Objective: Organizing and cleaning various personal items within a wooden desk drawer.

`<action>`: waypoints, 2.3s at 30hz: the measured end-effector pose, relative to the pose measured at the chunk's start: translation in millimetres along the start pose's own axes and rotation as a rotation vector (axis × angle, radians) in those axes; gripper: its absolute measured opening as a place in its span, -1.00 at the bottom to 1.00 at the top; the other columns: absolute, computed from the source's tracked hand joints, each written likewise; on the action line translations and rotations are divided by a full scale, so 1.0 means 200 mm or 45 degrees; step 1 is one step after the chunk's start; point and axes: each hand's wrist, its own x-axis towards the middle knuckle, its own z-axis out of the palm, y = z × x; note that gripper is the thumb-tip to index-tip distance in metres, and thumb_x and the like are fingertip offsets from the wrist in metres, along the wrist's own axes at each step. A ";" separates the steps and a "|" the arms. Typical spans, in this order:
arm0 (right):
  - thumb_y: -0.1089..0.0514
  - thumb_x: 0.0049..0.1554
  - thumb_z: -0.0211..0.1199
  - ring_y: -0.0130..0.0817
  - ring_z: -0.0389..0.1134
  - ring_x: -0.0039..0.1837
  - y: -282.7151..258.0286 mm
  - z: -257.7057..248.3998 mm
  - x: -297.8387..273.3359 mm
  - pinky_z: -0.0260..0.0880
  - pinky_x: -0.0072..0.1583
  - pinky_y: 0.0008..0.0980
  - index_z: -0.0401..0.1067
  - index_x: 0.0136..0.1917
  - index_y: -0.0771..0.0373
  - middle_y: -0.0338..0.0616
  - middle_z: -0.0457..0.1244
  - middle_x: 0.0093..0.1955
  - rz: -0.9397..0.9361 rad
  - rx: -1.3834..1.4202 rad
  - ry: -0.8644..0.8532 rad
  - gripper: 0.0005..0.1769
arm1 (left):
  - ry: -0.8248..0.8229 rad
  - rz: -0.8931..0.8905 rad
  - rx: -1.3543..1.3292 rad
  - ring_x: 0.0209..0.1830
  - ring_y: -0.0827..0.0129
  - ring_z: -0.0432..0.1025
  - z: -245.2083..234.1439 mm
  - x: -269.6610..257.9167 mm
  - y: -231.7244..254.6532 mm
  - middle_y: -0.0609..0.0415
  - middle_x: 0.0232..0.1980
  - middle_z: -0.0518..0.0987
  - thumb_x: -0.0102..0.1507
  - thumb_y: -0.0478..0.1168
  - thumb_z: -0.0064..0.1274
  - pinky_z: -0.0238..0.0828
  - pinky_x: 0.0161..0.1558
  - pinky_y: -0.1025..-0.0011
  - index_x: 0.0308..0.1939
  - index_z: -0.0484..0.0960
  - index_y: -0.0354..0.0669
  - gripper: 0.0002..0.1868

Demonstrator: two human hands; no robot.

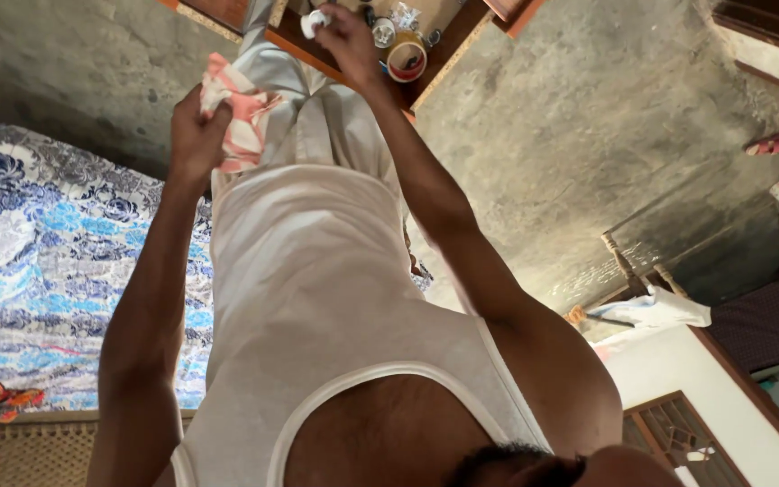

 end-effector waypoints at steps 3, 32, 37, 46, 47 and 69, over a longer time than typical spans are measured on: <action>0.20 0.21 0.42 -0.35 0.48 0.04 -0.29 -0.11 -0.21 0.54 0.11 -0.35 0.46 0.32 0.31 -0.03 0.44 0.01 -0.048 0.418 -0.185 -0.57 | -0.080 0.287 0.091 -0.13 0.57 0.42 0.08 0.06 -0.01 0.09 0.00 0.63 0.44 -0.30 0.04 0.43 -0.12 0.50 0.30 0.50 -0.40 -0.63; 0.36 0.13 0.41 -0.41 0.48 0.12 -1.07 -0.40 -0.62 0.59 0.11 -0.46 0.49 0.30 0.24 -0.14 0.34 0.19 -0.474 0.156 -0.152 -0.54 | -0.364 0.488 0.354 -0.28 0.39 0.43 0.35 0.03 0.39 -0.09 -0.20 0.61 0.33 -0.39 -0.05 0.40 -0.22 0.29 0.11 0.58 -0.36 -0.72; 0.37 0.11 0.48 -0.38 0.45 0.13 -1.08 -0.42 -0.64 0.56 0.13 -0.43 0.51 0.28 0.27 -0.13 0.36 0.16 -0.548 0.119 -0.164 -0.54 | -0.396 0.629 0.275 -0.17 0.40 0.51 0.35 0.03 0.36 -0.09 -0.09 0.65 0.34 -0.41 -0.07 0.48 -0.10 0.33 0.15 0.57 -0.37 -0.69; 0.46 0.08 0.39 -0.41 0.42 0.23 -0.99 -0.48 -0.61 0.55 0.28 -0.36 0.40 0.22 0.32 -0.14 0.31 0.19 -0.391 0.402 -0.073 -0.55 | -0.139 0.906 0.558 0.19 0.08 0.46 0.40 -0.06 0.59 -0.15 0.33 0.51 0.37 -0.43 -0.07 0.44 0.12 0.21 0.50 0.40 -0.21 -0.43; 0.49 0.10 0.36 -0.39 0.42 0.26 -1.01 -0.48 -0.63 0.56 0.33 -0.33 0.43 0.21 0.35 -0.13 0.30 0.21 -0.427 0.407 -0.100 -0.59 | -0.098 1.012 0.704 0.27 -0.01 0.42 0.42 -0.08 0.60 -0.12 0.41 0.51 0.37 -0.45 -0.06 0.36 0.29 0.13 0.52 0.41 -0.18 -0.41; 0.45 0.14 0.39 -0.36 0.44 0.27 -1.18 -0.50 -0.67 0.48 0.40 -0.30 0.40 0.25 0.38 -0.10 0.34 0.20 -0.539 0.344 0.129 -0.58 | -0.475 0.923 0.519 0.32 -0.04 0.44 0.40 -0.02 0.79 -0.24 0.31 0.50 0.26 -0.51 -0.12 0.32 0.35 0.18 0.38 0.44 -0.40 -0.44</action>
